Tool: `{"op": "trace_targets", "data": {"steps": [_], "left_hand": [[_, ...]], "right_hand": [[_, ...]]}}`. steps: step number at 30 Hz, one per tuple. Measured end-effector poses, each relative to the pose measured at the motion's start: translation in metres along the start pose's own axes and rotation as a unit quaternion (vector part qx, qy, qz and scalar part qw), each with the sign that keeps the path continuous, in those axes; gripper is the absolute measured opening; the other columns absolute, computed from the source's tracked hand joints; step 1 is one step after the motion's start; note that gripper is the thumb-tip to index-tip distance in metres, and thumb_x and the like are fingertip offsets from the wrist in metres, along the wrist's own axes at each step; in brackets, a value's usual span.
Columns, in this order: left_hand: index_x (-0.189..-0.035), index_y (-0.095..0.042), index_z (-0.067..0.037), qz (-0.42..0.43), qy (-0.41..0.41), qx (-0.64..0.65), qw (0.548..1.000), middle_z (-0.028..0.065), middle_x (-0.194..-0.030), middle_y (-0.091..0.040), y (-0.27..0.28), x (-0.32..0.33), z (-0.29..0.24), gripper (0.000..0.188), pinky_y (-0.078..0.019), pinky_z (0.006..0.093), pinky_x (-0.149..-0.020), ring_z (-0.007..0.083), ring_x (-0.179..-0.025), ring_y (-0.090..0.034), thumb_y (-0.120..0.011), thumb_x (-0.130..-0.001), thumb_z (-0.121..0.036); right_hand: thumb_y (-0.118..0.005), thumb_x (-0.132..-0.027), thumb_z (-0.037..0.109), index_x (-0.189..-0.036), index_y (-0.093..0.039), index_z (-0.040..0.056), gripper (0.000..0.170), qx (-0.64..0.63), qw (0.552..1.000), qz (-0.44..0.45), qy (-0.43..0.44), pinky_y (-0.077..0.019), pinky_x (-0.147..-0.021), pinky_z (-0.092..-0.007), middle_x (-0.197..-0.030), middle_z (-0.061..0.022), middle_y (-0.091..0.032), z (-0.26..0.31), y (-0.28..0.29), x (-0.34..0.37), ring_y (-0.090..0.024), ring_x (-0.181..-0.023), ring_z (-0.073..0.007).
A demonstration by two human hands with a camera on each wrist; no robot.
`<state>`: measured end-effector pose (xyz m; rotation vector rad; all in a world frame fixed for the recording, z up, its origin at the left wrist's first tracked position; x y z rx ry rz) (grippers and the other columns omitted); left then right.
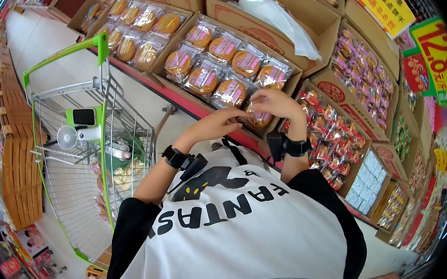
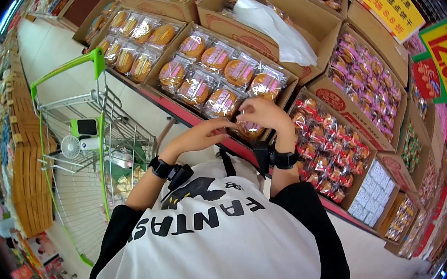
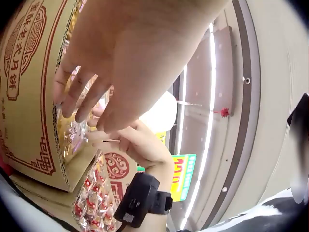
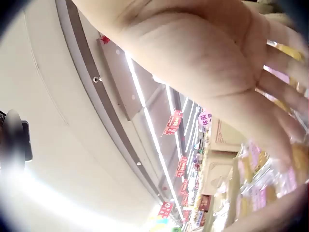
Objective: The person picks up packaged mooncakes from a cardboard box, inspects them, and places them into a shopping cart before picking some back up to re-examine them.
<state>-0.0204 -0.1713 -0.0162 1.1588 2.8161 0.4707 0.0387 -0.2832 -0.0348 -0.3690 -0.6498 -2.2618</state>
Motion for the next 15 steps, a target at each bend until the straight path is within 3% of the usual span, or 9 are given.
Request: {"op": "trace_targets", "data": {"steps": [2, 4, 7, 9, 11, 15], "left_hand": [[-0.114, -0.05, -0.007, -0.053, 0.021, 0.063, 0.996, 0.009, -0.1, -0.058, 0.014, 0.017, 0.0, 0.031, -0.0442, 0.0283, -0.073, 0.0156, -0.083, -0.055, -0.051, -0.083, -0.011], [-0.114, -0.05, -0.006, -0.094, 0.042, 0.091, 0.991, 0.0079, -0.096, -0.059, 0.028, 0.039, 0.013, 0.031, -0.0442, 0.0272, -0.071, 0.0142, -0.08, -0.055, -0.052, -0.083, -0.012], [-0.113, -0.05, -0.006, -0.172, 0.06, 0.146, 0.972, 0.0049, -0.087, -0.059, 0.052, 0.081, 0.021, 0.03, -0.0437, 0.0247, -0.067, 0.0118, -0.073, -0.053, -0.051, -0.083, -0.011], [-0.115, -0.049, -0.005, -0.192, 0.16, 0.118, 0.961, 0.0037, -0.083, -0.054, 0.064, 0.118, 0.034, 0.03, -0.0432, 0.0239, -0.07, 0.0105, -0.075, -0.052, -0.046, -0.085, -0.006], [-0.114, -0.049, -0.004, -0.258, 0.14, 0.149, 0.944, 0.0017, -0.077, -0.051, 0.072, 0.155, 0.037, 0.029, -0.0427, 0.0228, -0.066, 0.009, -0.071, -0.051, -0.047, -0.085, -0.007], [-0.11, -0.051, -0.004, -0.379, 0.184, 0.18, 0.889, 0.0007, -0.072, -0.05, 0.081, 0.228, 0.033, 0.027, -0.0428, 0.0221, -0.062, 0.0076, -0.065, -0.05, -0.049, -0.084, -0.009]], "right_hand": [[-0.06, -0.078, 0.016, -0.096, -0.056, -0.0004, 0.025, 0.009, 0.999, 0.026, 0.031, -0.046, -0.065, -0.0248, -0.082, -0.008, -0.061, 0.039, -0.012, -0.003, -0.058, -0.072, -0.0116], [-0.056, -0.082, 0.014, -0.094, -0.054, -0.0003, 0.019, -0.009, 0.991, 0.067, 0.115, -0.0454, -0.063, -0.0227, -0.079, -0.0066, -0.06, 0.065, -0.031, -0.015, -0.058, -0.068, -0.011], [-0.055, -0.083, 0.015, -0.093, -0.054, 0.0001, 0.018, -0.003, 0.983, 0.134, 0.126, -0.0452, -0.063, -0.0226, -0.078, -0.0056, -0.06, 0.101, -0.06, -0.025, -0.058, -0.067, -0.0113], [-0.054, -0.083, 0.015, -0.093, -0.054, 0.0007, 0.018, 0.016, 0.975, 0.167, 0.144, -0.0449, -0.063, -0.0224, -0.075, -0.0048, -0.059, 0.12, -0.078, -0.032, -0.058, -0.068, -0.0114], [-0.054, -0.083, 0.015, -0.094, -0.054, 0.0012, 0.017, 0.014, 0.968, 0.193, 0.161, -0.0447, -0.063, -0.0225, -0.074, -0.005, -0.059, 0.134, -0.095, -0.04, -0.058, -0.067, -0.0112], [-0.054, -0.083, 0.013, -0.093, -0.054, 0.0013, 0.016, 0.049, 0.95, 0.262, 0.162, -0.0438, -0.06, -0.0215, -0.074, -0.0045, -0.059, 0.156, -0.131, -0.054, -0.058, -0.065, -0.0098]]}}
Point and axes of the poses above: each hand's wrist, its own x-axis away from the middle knuckle, its own y-axis out of the back of the hand, z = x × y, the point moved 8 cm from there along -x, towards the middle knuckle
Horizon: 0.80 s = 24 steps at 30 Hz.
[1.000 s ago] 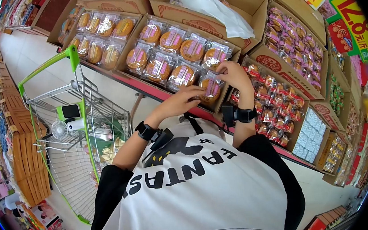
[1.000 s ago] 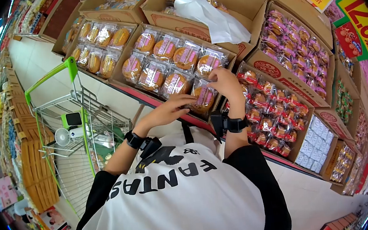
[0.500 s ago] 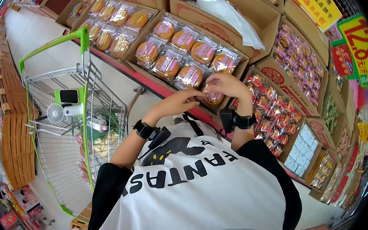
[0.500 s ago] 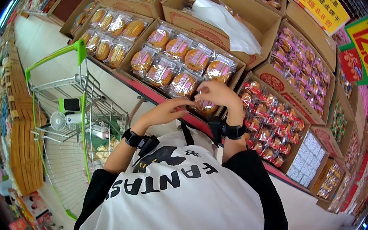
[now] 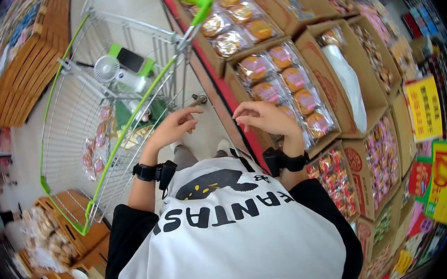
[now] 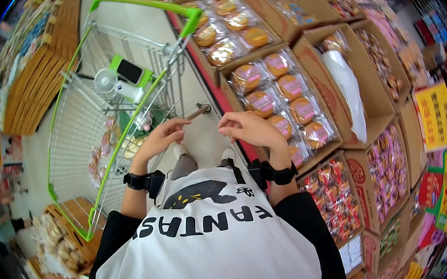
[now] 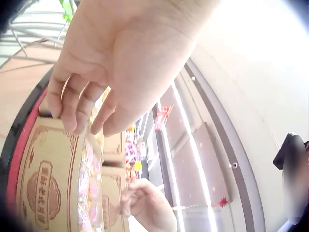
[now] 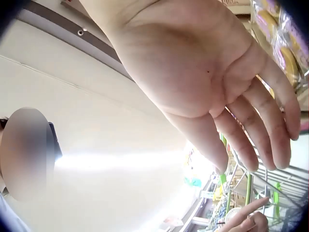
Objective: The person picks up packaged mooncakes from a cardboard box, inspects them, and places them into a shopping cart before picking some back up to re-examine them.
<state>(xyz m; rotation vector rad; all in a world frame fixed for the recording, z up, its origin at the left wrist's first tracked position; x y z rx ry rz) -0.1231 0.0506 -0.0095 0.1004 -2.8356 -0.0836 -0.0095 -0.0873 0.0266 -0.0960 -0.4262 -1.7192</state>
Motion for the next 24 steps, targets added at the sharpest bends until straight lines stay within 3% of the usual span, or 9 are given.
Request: {"op": "trace_targets", "data": {"steps": [12, 19, 24], "left_hand": [[-0.108, -0.054, -0.004, -0.234, -0.013, 0.031, 0.972, -0.0011, -0.065, -0.049, 0.115, 0.125, 0.018, 0.024, -0.0404, 0.02, -0.055, 0.0059, -0.06, -0.047, -0.046, -0.086, -0.011], [-0.107, -0.055, -0.004, -0.381, 0.025, 0.026, 0.924, -0.0016, -0.064, -0.047, 0.183, 0.195, 0.045, 0.025, -0.038, 0.0185, -0.052, 0.0049, -0.058, -0.045, -0.045, -0.087, -0.014], [-0.106, -0.057, -0.005, -0.436, 0.059, 0.018, 0.898, -0.0009, -0.062, -0.048, 0.233, 0.238, 0.064, 0.025, -0.0362, 0.0174, -0.05, 0.0043, -0.056, -0.044, -0.043, -0.087, -0.015]], "right_hand": [[-0.055, -0.082, 0.016, -0.09, -0.055, 0.0, 0.017, 0.03, 0.977, 0.191, 0.094, -0.0433, -0.052, -0.024, -0.066, -0.006, -0.058, 0.092, -0.103, -0.112, -0.057, -0.055, -0.0116], [-0.054, -0.083, 0.017, -0.09, -0.054, 0.0013, 0.018, 0.041, 0.945, 0.303, 0.119, -0.0434, -0.05, -0.0255, -0.067, -0.0064, -0.058, 0.124, -0.178, -0.157, -0.056, -0.053, -0.0124], [-0.054, -0.082, 0.017, -0.091, -0.054, 0.0014, 0.018, 0.108, 0.929, 0.312, 0.168, -0.043, -0.05, -0.0268, -0.068, -0.0085, -0.059, 0.154, -0.212, -0.185, -0.056, -0.054, -0.0149]]}}
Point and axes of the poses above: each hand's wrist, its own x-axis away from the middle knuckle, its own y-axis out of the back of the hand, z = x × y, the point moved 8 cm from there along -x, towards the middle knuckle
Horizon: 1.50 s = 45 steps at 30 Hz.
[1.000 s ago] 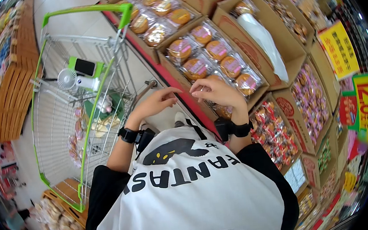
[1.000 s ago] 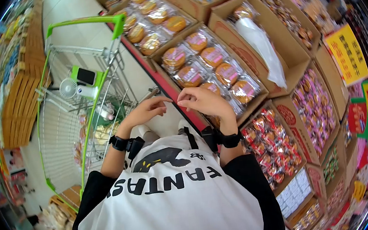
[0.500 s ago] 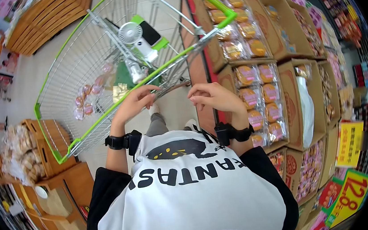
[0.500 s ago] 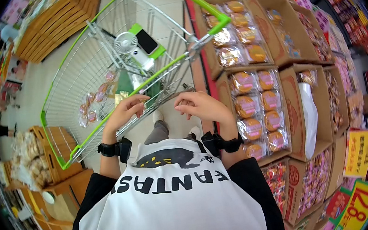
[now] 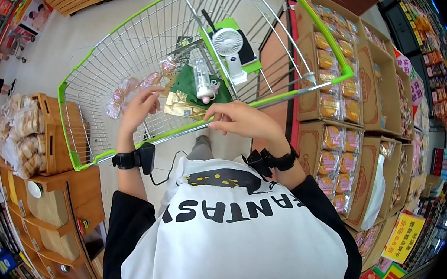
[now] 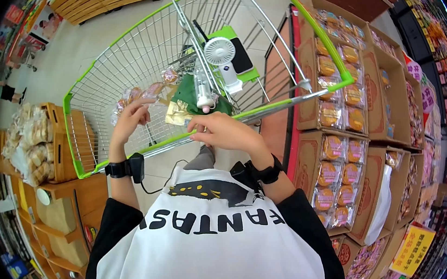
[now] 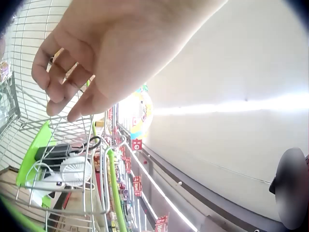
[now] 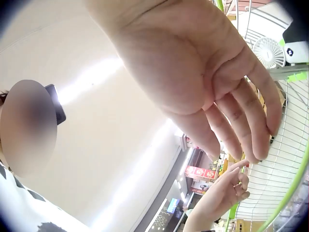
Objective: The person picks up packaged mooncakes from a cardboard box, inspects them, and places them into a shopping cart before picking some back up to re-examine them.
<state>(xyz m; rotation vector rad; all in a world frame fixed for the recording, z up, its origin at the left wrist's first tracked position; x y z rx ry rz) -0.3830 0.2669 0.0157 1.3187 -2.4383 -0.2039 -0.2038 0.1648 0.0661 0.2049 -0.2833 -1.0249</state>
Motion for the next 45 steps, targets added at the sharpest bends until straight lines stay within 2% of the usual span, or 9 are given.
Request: {"op": "trace_targets", "data": {"steps": [6, 10, 18, 19, 20, 24, 34, 41, 45], "left_hand": [[-0.106, -0.056, -0.006, -0.031, 0.04, -0.012, 0.999, 0.0014, -0.067, -0.053, 0.057, -0.031, 0.019, 0.025, -0.0367, 0.018, -0.048, 0.0051, -0.054, -0.044, -0.043, -0.087, -0.016], [-0.105, -0.056, -0.007, -0.047, 0.099, -0.032, 0.993, 0.002, -0.072, -0.056, 0.082, -0.061, 0.052, 0.027, -0.0409, 0.0193, -0.053, 0.0071, -0.061, -0.051, -0.043, -0.085, -0.019], [-0.103, -0.055, -0.012, -0.022, 0.233, 0.061, 0.97, 0.0014, -0.08, -0.059, 0.079, -0.113, 0.203, 0.027, -0.0447, 0.0251, -0.06, 0.0096, -0.069, -0.055, -0.048, -0.082, -0.028], [-0.103, -0.055, -0.013, -0.013, 0.262, 0.09, 0.961, 0.0014, -0.08, -0.058, 0.074, -0.115, 0.218, 0.027, -0.0446, 0.0254, -0.061, 0.0098, -0.07, -0.055, -0.048, -0.082, -0.029], [-0.103, -0.055, -0.013, -0.004, 0.291, 0.118, 0.949, 0.0014, -0.081, -0.058, 0.068, -0.116, 0.232, 0.028, -0.0446, 0.0256, -0.061, 0.0099, -0.07, -0.055, -0.048, -0.083, -0.03], [-0.097, -0.055, -0.011, -0.035, 0.333, 0.176, 0.926, 0.0019, -0.081, -0.057, 0.062, -0.127, 0.278, 0.026, -0.0446, 0.0273, -0.063, 0.0108, -0.071, -0.055, -0.052, -0.081, -0.031], [-0.109, -0.047, -0.01, -0.071, 0.35, 0.205, 0.911, 0.0014, -0.103, -0.051, 0.059, -0.157, 0.351, 0.03, -0.0452, 0.0311, -0.069, 0.015, -0.085, -0.054, -0.047, -0.083, -0.025], [-0.112, -0.047, -0.011, -0.056, 0.373, 0.213, 0.901, -0.0001, -0.104, -0.05, 0.039, -0.171, 0.378, 0.031, -0.045, 0.0319, -0.071, 0.0156, -0.087, -0.052, -0.047, -0.083, -0.022], [-0.11, -0.049, -0.011, -0.09, 0.357, 0.316, 0.874, 0.0003, -0.101, -0.052, 0.028, -0.171, 0.372, 0.029, -0.0444, 0.0311, -0.071, 0.0147, -0.087, -0.052, -0.048, -0.082, -0.019]], "right_hand": [[-0.055, -0.081, 0.018, -0.092, -0.054, 0.0016, 0.02, 0.012, 0.999, 0.012, 0.028, -0.0429, -0.051, -0.0283, -0.07, -0.0104, -0.06, 0.007, 0.004, -0.071, -0.057, -0.055, -0.017], [-0.055, -0.082, 0.016, -0.095, -0.054, 0.0024, 0.019, -0.038, 0.998, 0.054, -0.011, -0.0426, -0.054, -0.0233, -0.066, -0.0053, -0.058, -0.013, -0.004, -0.121, -0.055, -0.056, -0.0107], [-0.055, -0.082, 0.016, -0.094, -0.055, 0.0029, 0.017, -0.126, 0.983, 0.038, -0.127, -0.0434, -0.053, -0.0221, -0.067, -0.0038, -0.058, -0.083, -0.017, -0.181, -0.056, -0.057, -0.0089], [-0.054, -0.082, 0.016, -0.092, -0.055, -0.0006, 0.02, -0.123, 0.986, 0.031, -0.11, -0.0457, -0.048, -0.024, -0.07, -0.01, -0.062, -0.089, -0.018, -0.187, -0.06, -0.053, -0.014], [-0.054, -0.082, 0.016, -0.092, -0.055, -0.0006, 0.02, -0.123, 0.985, 0.032, -0.113, -0.0457, -0.048, -0.024, -0.07, -0.01, -0.062, -0.097, -0.02, -0.191, -0.06, -0.053, -0.014], [-0.053, -0.084, 0.016, -0.094, -0.053, 0.0022, 0.017, -0.157, 0.973, 0.029, -0.168, -0.0445, -0.052, -0.0225, -0.067, -0.0038, -0.058, -0.12, -0.026, -0.203, -0.057, -0.055, -0.0096], [-0.051, -0.083, 0.013, -0.09, -0.053, 0.0005, 0.015, -0.196, 0.948, 0.026, -0.248, -0.045, -0.044, -0.0219, -0.067, -0.0072, -0.06, -0.163, -0.042, -0.212, -0.058, -0.05, -0.0116], [-0.048, -0.085, 0.014, -0.097, -0.052, 0.0016, 0.018, -0.192, 0.937, 0.043, -0.29, -0.0459, -0.048, -0.0215, -0.07, -0.004, -0.057, -0.175, -0.045, -0.212, -0.057, -0.054, -0.0103], [-0.048, -0.085, 0.014, -0.098, -0.052, 0.0016, 0.018, -0.21, 0.933, 0.026, -0.291, -0.0459, -0.047, -0.0217, -0.07, -0.0042, -0.057, -0.18, -0.043, -0.211, -0.057, -0.053, -0.011]]}}
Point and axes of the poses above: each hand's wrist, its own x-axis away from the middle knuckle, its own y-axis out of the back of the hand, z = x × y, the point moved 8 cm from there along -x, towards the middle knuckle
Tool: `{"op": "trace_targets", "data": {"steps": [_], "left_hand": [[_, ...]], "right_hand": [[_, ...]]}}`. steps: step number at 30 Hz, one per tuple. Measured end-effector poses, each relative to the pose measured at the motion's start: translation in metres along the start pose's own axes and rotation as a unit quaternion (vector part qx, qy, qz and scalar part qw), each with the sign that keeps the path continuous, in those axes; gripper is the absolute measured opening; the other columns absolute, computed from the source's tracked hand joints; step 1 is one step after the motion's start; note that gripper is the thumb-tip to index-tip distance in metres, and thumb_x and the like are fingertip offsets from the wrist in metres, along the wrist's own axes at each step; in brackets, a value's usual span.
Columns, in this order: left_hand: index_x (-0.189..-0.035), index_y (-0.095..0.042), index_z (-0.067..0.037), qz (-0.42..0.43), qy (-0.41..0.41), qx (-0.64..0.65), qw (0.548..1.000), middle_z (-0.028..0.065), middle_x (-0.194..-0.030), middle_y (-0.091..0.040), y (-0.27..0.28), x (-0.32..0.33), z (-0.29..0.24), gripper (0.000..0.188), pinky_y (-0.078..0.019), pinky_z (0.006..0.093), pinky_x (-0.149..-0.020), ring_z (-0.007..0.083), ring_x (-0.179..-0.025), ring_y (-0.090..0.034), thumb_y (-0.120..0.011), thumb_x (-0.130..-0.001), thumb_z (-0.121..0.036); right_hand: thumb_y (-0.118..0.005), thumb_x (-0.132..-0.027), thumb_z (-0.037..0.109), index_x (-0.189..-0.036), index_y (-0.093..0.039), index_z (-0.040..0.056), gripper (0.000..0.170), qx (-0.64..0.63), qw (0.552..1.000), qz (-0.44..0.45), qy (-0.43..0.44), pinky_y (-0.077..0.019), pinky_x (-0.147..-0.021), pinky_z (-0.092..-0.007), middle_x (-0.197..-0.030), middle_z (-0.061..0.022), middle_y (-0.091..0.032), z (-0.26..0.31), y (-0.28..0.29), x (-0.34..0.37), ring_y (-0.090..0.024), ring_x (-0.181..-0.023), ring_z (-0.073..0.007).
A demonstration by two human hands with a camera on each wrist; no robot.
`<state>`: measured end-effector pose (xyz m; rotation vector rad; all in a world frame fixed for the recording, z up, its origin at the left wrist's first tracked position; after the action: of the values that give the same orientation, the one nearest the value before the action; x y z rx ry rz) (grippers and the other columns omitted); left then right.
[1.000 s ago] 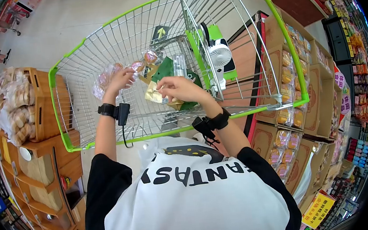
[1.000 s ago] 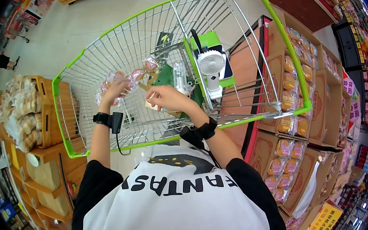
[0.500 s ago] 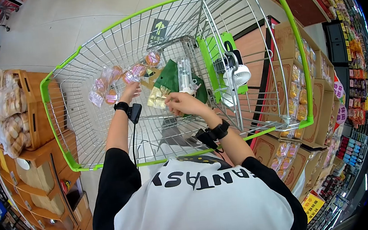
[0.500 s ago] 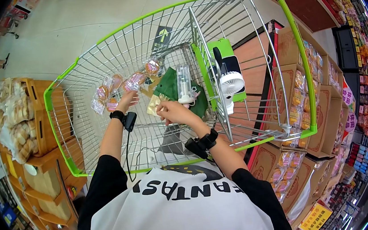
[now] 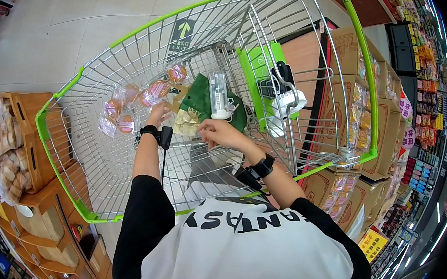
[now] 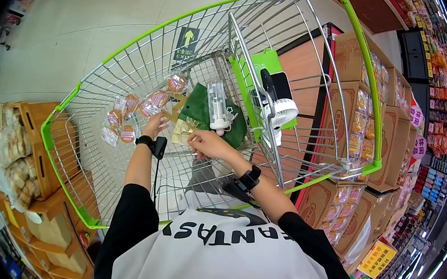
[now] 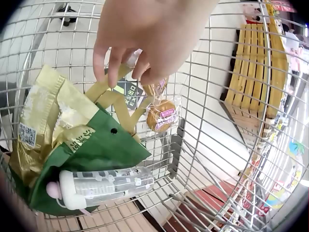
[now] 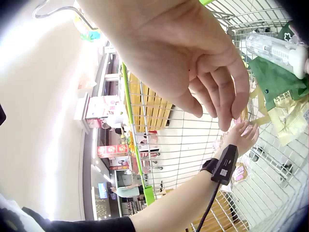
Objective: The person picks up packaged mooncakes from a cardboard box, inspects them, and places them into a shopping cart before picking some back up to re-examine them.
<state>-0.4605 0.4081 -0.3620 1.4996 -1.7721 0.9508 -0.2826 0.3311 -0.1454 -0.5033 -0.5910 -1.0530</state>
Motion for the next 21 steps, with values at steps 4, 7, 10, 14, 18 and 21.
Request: {"op": "trace_targets", "data": {"steps": [4, 7, 10, 14, 18, 21], "left_hand": [[-0.106, -0.051, -0.01, -0.008, -0.027, 0.101, 0.995, 0.0007, -0.095, -0.054, -0.001, -0.001, 0.001, 0.026, -0.0439, 0.031, -0.074, 0.012, -0.085, -0.052, -0.048, -0.081, -0.013], [-0.11, -0.05, -0.008, -0.019, -0.034, 0.186, 0.982, -0.0001, -0.098, -0.052, 0.01, -0.018, 0.012, 0.03, -0.0425, 0.029, -0.075, 0.0113, -0.088, -0.049, -0.052, -0.08, -0.012], [-0.11, -0.051, -0.008, -0.015, -0.029, 0.183, 0.983, -0.0008, -0.092, -0.054, 0.019, -0.024, 0.008, 0.031, -0.0421, 0.0274, -0.075, 0.0091, -0.086, -0.05, -0.052, -0.079, -0.008], [-0.113, -0.05, -0.008, -0.017, -0.059, 0.114, 0.992, -0.0013, -0.09, -0.054, 0.015, -0.013, -0.017, 0.034, -0.0416, 0.0263, -0.075, 0.0083, -0.086, -0.05, -0.051, -0.079, -0.006], [-0.118, -0.046, -0.004, 0.006, -0.124, 0.073, 0.989, 0.0014, -0.098, -0.054, -0.006, 0.024, -0.063, 0.038, -0.0415, 0.0255, -0.075, 0.0092, -0.088, -0.05, -0.05, -0.08, -0.006], [-0.118, -0.046, -0.001, 0.013, -0.162, 0.039, 0.986, 0.0041, -0.103, -0.055, -0.026, 0.066, -0.093, 0.038, -0.0412, 0.0253, -0.075, 0.0111, -0.088, -0.052, -0.05, -0.081, -0.008]], "right_hand": [[-0.048, -0.085, 0.014, -0.098, -0.051, 0.0019, 0.018, -0.013, 1.0, -0.005, 0.0, -0.0458, -0.047, -0.0217, -0.071, -0.0044, -0.057, 0.002, 0.002, 0.002, -0.057, -0.053, -0.0108], [-0.048, -0.084, 0.014, -0.098, -0.051, 0.002, 0.018, -0.009, 1.0, -0.015, -0.004, -0.0446, -0.047, -0.0215, -0.071, -0.0042, -0.057, 0.004, 0.003, 0.004, -0.056, -0.053, -0.0105], [-0.048, -0.084, 0.014, -0.098, -0.051, 0.0019, 0.018, -0.018, 0.999, -0.024, 0.022, -0.0432, -0.046, -0.0214, -0.071, -0.0044, -0.058, 0.014, 0.003, 0.008, -0.056, -0.053, -0.0102], [-0.048, -0.084, 0.014, -0.098, -0.051, 0.0019, 0.019, -0.015, 0.999, -0.032, 0.04, -0.0424, -0.045, -0.0213, -0.07, -0.0046, -0.058, 0.027, 0.003, 0.018, -0.056, -0.054, -0.0097], [-0.05, -0.084, 0.014, -0.099, -0.051, 0.0017, 0.019, 0.022, 0.996, -0.057, 0.064, -0.0424, -0.045, -0.0216, -0.069, -0.0051, -0.058, 0.033, 0.008, 0.033, -0.056, -0.054, -0.0098], [-0.051, -0.084, 0.015, -0.098, -0.052, 0.0018, 0.02, 0.061, 0.991, -0.083, 0.084, -0.0424, -0.045, -0.0224, -0.067, -0.0053, -0.058, 0.041, 0.014, 0.051, -0.056, -0.053, -0.0104]]}}
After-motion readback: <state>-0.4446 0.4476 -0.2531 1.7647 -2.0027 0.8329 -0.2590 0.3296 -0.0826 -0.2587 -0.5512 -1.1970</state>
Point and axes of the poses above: each hand's wrist, its own x-axis away from the middle knuckle, its own y-axis out of the back of the hand, z = x × y, the point moved 8 cm from there along -x, towards the middle knuckle
